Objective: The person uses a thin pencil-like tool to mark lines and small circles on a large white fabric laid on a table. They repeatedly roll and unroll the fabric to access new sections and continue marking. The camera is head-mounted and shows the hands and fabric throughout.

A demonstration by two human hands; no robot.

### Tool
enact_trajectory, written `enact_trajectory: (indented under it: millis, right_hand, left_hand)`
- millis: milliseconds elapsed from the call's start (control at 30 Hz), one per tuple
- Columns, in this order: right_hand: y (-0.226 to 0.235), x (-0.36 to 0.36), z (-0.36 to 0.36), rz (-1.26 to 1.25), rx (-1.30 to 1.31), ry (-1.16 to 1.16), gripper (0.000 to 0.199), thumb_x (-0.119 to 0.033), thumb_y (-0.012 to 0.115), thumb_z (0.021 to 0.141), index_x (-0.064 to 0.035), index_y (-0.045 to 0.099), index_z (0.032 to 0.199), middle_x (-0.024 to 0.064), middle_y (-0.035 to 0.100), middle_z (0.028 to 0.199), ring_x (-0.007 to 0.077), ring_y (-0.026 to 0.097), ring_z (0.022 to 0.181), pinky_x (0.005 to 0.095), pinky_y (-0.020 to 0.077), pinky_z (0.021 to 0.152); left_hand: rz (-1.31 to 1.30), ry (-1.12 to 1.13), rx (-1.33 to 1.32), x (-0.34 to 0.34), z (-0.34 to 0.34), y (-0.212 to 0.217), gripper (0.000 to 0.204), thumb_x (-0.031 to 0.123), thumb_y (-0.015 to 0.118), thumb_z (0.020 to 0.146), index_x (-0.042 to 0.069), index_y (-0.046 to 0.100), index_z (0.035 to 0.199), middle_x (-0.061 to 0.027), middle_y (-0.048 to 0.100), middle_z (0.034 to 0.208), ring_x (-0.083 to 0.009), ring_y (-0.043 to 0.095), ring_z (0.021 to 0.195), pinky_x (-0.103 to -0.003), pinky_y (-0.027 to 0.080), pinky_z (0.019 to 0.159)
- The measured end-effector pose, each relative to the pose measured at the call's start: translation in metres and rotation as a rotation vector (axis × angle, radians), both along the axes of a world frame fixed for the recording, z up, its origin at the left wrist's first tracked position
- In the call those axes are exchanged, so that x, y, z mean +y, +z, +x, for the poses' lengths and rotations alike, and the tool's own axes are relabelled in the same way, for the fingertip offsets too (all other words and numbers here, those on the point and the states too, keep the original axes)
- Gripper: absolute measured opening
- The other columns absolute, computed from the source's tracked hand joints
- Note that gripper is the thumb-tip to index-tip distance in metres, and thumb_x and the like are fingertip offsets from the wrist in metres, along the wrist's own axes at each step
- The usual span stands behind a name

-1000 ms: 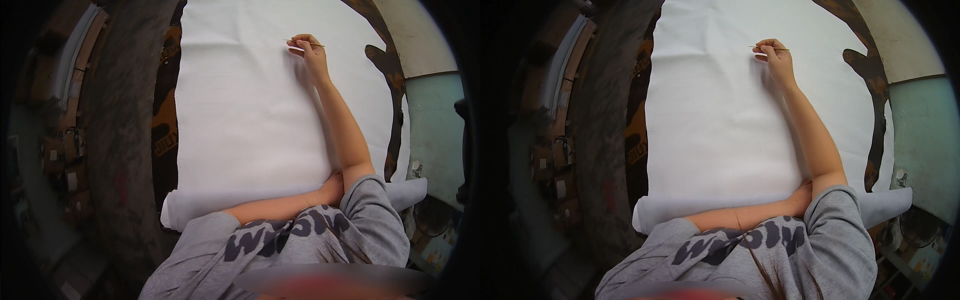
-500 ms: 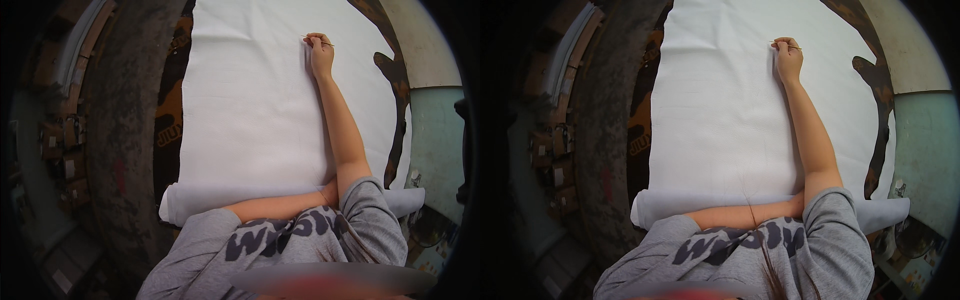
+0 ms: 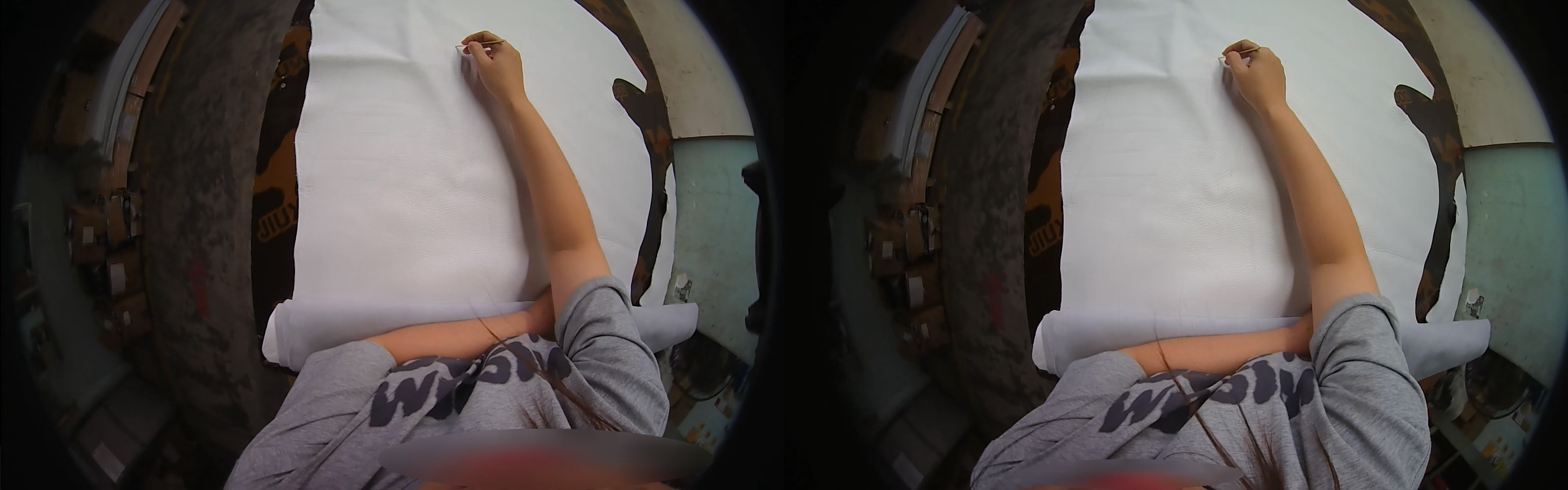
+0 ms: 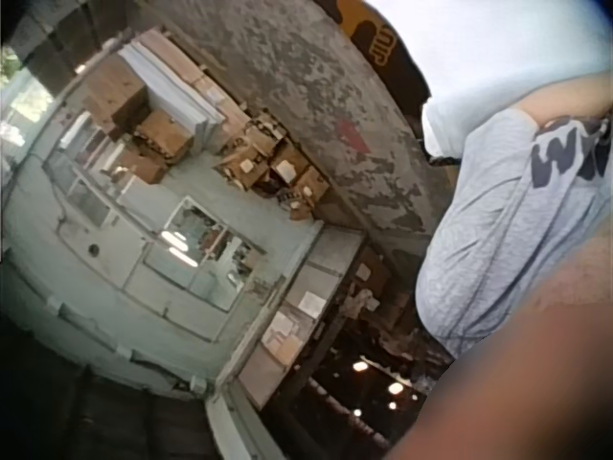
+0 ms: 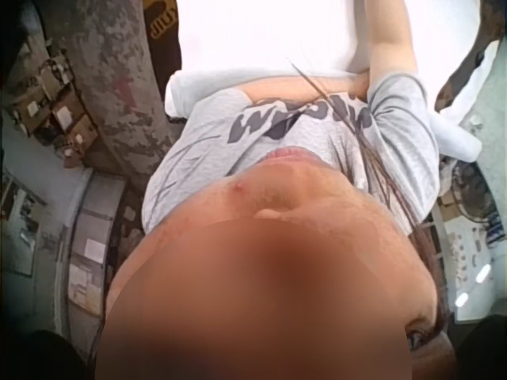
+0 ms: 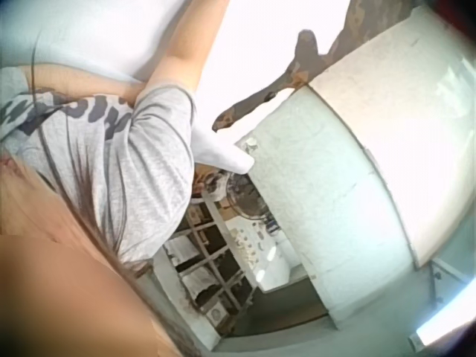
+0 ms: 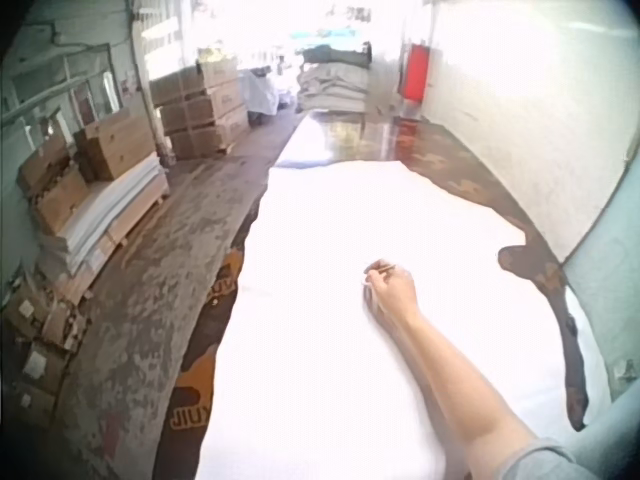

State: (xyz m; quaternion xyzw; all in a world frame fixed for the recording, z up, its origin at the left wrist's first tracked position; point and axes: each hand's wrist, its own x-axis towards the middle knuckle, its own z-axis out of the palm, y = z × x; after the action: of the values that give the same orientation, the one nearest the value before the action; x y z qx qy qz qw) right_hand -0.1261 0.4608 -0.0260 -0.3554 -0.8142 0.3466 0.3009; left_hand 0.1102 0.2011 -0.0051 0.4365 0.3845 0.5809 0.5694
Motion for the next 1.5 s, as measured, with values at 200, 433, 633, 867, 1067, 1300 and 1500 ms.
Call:
enact_trajectory:
  millis: [200, 433, 633, 867, 1067, 1300, 1500]
  right_hand:
    - [0.015, 0.008, 0.054, 0.054, -0.145, -0.152, 0.024, -0.024, 0.057, 0.088, -0.0062, 0.072, 0.090, 0.0078, 0.073, 0.083, 0.0192, 0.068, 0.077, 0.0324, 0.0525, 0.074]
    - [0.011, -0.050, 0.042, -0.414, 0.401, 0.193, 0.017, -0.010, 0.055, 0.096, -0.0002, 0.068, 0.097, 0.0082, 0.069, 0.092, 0.0168, 0.069, 0.093, 0.0327, 0.0564, 0.087]
    - [0.012, -0.088, 0.020, -0.313, 0.096, 0.371, 0.017, -0.012, 0.056, 0.095, -0.0011, 0.069, 0.094, 0.0063, 0.071, 0.090, 0.0145, 0.069, 0.092, 0.0274, 0.0514, 0.082]
    - [0.026, -0.072, 0.045, -0.458, 0.209, 0.335, 0.019, -0.012, 0.054, 0.095, -0.0024, 0.070, 0.098, 0.0063, 0.071, 0.091, 0.0149, 0.069, 0.093, 0.0298, 0.0523, 0.089]
    - [0.028, -0.123, 0.055, -0.269, -0.033, 0.498, 0.014, -0.013, 0.061, 0.095, -0.0052, 0.071, 0.099, 0.0052, 0.072, 0.096, 0.0150, 0.070, 0.093, 0.0279, 0.0532, 0.084]
    - [0.034, -0.132, 0.051, -0.154, -0.116, 0.514, 0.015, -0.004, 0.058, 0.094, -0.0031, 0.072, 0.098, 0.0094, 0.069, 0.111, 0.0255, 0.054, 0.131, 0.0377, 0.0526, 0.097]
    - [0.036, -0.125, 0.075, -0.339, -0.104, 0.413, 0.011, -0.005, 0.056, 0.094, -0.0028, 0.067, 0.095, 0.0088, 0.069, 0.098, 0.0151, 0.067, 0.093, 0.0300, 0.0520, 0.088]
  left_hand:
    - [-0.098, -0.077, 0.106, 0.011, -0.001, 0.010, 0.038, 0.020, 0.062, 0.091, 0.004, 0.058, 0.125, -0.0185, 0.060, 0.127, -0.0341, 0.052, 0.125, -0.040, 0.039, 0.109]
    - [-0.346, 0.039, -0.124, 0.006, 0.003, 0.024, 0.036, 0.014, 0.067, 0.091, 0.001, 0.057, 0.123, -0.0174, 0.062, 0.125, -0.0281, 0.054, 0.124, -0.037, 0.043, 0.107]
    - [-0.219, -0.060, -0.229, 0.007, 0.008, -0.004, 0.056, 0.022, 0.077, 0.084, -0.003, 0.049, 0.125, -0.0195, 0.055, 0.130, -0.0267, 0.051, 0.123, -0.037, 0.043, 0.106]
    - [0.044, -0.178, 0.541, 0.013, 0.017, -0.004, 0.038, 0.029, 0.056, 0.091, 0.005, 0.062, 0.121, -0.0181, 0.062, 0.128, -0.0320, 0.054, 0.125, -0.043, 0.034, 0.112]
    - [-0.026, -0.145, 0.424, 0.009, 0.009, 0.008, 0.041, 0.030, 0.064, 0.088, 0.001, 0.061, 0.118, -0.0211, 0.062, 0.125, -0.0352, 0.053, 0.125, -0.042, 0.034, 0.112]
    - [-0.198, -0.181, 0.168, 0.012, 0.006, 0.009, 0.046, 0.028, 0.073, 0.084, 0.001, 0.061, 0.120, -0.0197, 0.061, 0.129, -0.0335, 0.050, 0.129, -0.039, 0.039, 0.109]
    - [0.123, -0.094, 0.581, 0.013, 0.012, 0.009, 0.043, 0.032, 0.063, 0.089, 0.006, 0.062, 0.123, -0.0177, 0.060, 0.133, -0.0339, 0.047, 0.132, -0.039, 0.034, 0.111]
